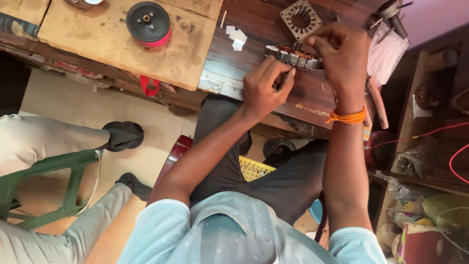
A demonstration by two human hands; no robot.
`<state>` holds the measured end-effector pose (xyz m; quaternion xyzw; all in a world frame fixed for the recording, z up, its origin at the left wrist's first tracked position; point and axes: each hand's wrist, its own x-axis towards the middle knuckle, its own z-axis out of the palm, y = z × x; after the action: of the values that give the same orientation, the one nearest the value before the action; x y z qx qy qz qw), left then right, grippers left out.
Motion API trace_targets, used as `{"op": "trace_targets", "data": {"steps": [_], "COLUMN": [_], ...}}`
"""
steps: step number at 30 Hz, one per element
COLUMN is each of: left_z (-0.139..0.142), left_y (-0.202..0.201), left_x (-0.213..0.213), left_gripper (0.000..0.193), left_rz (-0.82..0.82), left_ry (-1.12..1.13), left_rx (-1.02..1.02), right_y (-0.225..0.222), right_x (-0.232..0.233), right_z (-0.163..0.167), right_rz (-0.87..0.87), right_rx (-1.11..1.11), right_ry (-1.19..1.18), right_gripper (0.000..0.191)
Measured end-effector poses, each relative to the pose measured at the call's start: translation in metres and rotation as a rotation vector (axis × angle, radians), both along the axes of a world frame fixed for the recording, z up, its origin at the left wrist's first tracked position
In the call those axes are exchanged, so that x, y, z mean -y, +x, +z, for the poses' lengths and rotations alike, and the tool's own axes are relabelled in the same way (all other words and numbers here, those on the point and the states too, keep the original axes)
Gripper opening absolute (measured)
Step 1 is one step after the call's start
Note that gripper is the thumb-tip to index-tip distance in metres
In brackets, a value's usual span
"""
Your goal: The person sits at a workbench repairing an electric motor armature, using a green-handled screwdriver to work on the copper windings and turning the armature by hand to reach different sides. They continue adjusting the windings and components of the armature throughout the clip.
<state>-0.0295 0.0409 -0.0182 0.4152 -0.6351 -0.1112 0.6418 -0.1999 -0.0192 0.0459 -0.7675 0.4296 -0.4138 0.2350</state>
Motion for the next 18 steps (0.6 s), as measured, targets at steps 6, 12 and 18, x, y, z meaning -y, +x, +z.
{"op": "trace_targets", "data": {"steps": [6, 12, 18], "left_z": [0.007, -0.008, -0.015], "left_y": [0.019, 0.023, 0.021], "left_x": [0.028, 0.051, 0.046], "left_gripper": [0.071, 0.085, 0.075], "left_rz": [-0.101, -0.296, -0.259], "left_ry": [-0.331, -0.231, -0.207], "left_rx": [0.327, 0.359, 0.343], "right_y": [-0.021, -0.03, -0.015], "right_x": [-0.017, -0.05, -0.071], "right_z": [0.001, 0.01, -0.004], "right_rz": [-0.214, -0.241, -0.248], "right_rx": [0.124, 0.232, 0.003], "right_ry": [0.312, 0.402, 0.174], "right_gripper": [0.005, 0.007, 0.008]}}
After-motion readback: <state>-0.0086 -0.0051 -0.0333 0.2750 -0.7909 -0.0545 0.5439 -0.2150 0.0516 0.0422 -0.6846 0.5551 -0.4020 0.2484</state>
